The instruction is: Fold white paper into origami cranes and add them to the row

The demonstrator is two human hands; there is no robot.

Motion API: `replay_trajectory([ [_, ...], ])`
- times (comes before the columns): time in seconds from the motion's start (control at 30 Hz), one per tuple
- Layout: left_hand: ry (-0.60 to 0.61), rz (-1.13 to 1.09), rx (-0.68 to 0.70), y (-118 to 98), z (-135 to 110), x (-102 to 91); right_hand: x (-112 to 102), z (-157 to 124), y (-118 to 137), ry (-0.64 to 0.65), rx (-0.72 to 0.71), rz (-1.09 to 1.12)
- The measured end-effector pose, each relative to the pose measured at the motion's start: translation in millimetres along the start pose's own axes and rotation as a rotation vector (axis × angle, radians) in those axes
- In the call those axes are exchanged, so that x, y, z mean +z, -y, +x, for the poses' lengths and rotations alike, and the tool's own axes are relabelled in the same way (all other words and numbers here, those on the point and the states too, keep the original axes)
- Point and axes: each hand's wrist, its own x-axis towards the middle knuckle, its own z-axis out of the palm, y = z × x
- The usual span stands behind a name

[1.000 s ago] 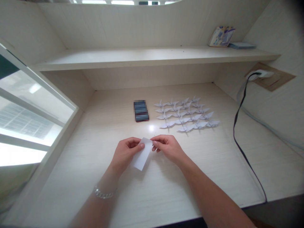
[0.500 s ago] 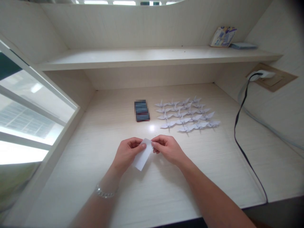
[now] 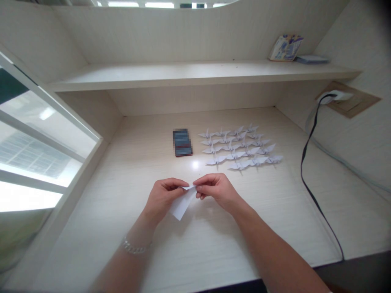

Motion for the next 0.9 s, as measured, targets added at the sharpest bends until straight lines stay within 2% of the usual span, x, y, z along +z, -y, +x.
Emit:
replay_trajectory([
  [0.2, 0.022, 0.026, 0.036, -1.1, -0.8, -0.9, -2.0, -0.3, 0.4, 0.026, 0.059, 0.085],
  [0.5, 0.019, 0.131, 0.075, -7.0, -2.4, -0.9, -3.5, -2.2, 4.4, 0.054, 0.044, 0.080],
  [0.63, 0.018, 0.180, 0.103, -7.3, -3.0, -0.9, -3.5, -2.2, 5.5, 0.041, 0.092, 0.104],
  [0.9, 0.109, 0.239, 0.178, -4.1, -4.8, 2.3, 3.3, -1.0, 1.5, 0.064, 0.054, -0.106],
])
